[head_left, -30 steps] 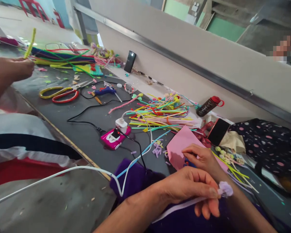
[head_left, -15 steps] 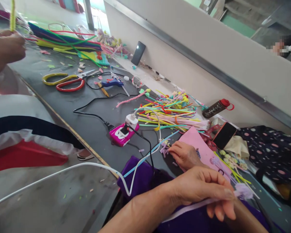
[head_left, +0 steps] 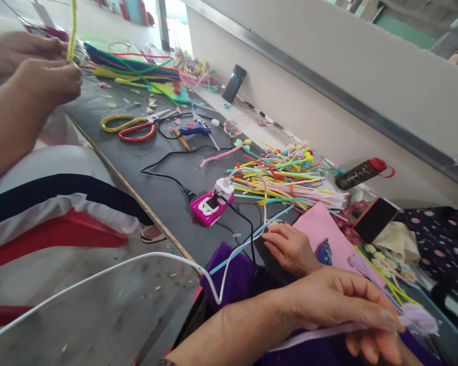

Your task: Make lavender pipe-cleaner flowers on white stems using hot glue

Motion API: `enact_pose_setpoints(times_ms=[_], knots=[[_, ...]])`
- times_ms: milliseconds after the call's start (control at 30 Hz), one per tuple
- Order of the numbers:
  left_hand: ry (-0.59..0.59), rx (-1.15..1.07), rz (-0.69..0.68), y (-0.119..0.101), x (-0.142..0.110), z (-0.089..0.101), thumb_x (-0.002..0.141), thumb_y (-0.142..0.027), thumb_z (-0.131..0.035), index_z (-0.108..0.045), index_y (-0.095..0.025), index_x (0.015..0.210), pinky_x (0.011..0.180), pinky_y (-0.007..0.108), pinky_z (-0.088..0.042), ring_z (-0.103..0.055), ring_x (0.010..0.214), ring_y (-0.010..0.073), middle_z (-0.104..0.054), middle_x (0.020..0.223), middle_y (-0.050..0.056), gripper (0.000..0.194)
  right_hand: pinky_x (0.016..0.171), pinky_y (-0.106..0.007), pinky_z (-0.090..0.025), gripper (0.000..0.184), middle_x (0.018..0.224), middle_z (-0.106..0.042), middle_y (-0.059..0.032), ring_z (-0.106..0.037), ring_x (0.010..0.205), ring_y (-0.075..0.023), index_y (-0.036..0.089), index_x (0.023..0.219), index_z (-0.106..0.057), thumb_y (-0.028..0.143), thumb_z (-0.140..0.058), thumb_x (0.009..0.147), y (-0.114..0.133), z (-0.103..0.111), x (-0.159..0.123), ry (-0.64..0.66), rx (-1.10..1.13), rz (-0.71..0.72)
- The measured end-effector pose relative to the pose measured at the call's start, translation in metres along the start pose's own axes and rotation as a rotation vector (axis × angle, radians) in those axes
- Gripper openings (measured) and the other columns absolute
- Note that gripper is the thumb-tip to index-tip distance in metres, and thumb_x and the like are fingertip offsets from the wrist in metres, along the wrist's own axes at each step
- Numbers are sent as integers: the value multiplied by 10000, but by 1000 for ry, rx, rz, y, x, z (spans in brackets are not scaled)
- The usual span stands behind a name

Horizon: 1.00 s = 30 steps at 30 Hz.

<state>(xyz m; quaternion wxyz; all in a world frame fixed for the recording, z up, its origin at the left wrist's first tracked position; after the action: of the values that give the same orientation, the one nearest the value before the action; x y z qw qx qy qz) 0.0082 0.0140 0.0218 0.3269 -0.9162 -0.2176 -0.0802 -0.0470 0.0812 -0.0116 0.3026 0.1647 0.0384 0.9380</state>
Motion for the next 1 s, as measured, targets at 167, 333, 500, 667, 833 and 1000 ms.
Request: enact_pose_setpoints(times_ms=[167,333,500,667,833,1000], knots=[[6,-2,-96,-7,-9,-2,564,-487,-747,-605,-142,822,384,155,-393,-517,391,69,-555,513,-40,454,678,-296,-436,90,836,-637,-70,-565,756,-181,188,865,-633,203,-548,837,19,7,18,-83,73,40],[-15,-51,-137,-10,-15,2,554,-441,-772,-622,-135,836,382,160,-392,-498,363,63,-551,515,-41,443,671,-295,-406,169,844,-649,-57,-539,759,-181,202,849,-650,192,-484,880,15,-7,46,10,-21,-36],[9,-41,-141,-17,-17,2,595,-433,-750,-614,-136,846,355,141,-370,-505,369,59,-570,552,-29,412,672,-277,-394,132,834,-627,-38,-523,752,-169,223,916,-655,239,-537,858,25,-29,58,143,56,92],[-37,-32,-168,-20,-18,3,623,-432,-732,-589,-145,813,381,148,-387,-517,375,70,-542,488,-42,372,659,-286,-388,117,731,-585,-41,-518,713,-177,192,756,-625,219,-543,835,26,-40,68,157,58,40],[-137,-56,-227,-23,-14,10,625,-423,-719,-572,-132,778,319,138,-320,-500,346,68,-603,523,-3,360,685,-274,-428,91,803,-605,-43,-566,751,-169,186,832,-579,189,-490,849,-4,-5,51,49,103,-130],[-518,-82,-309,-29,-15,40,698,-366,-649,-539,-137,680,288,145,-292,-432,307,47,-593,524,-8,255,639,-261,-482,217,907,-642,-62,-624,784,-178,193,1051,-548,231,-437,868,-57,55,-31,-169,303,-559]])
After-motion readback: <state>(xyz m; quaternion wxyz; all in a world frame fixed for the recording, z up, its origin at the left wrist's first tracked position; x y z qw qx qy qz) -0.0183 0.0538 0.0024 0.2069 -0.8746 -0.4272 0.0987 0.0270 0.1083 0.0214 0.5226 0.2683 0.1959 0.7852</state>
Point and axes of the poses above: each hand's wrist, its own x-axis towards the middle knuckle, its own z-axis out of the back of the hand, y = z × x, the point moved 7 cm from there along x, towards the middle knuckle
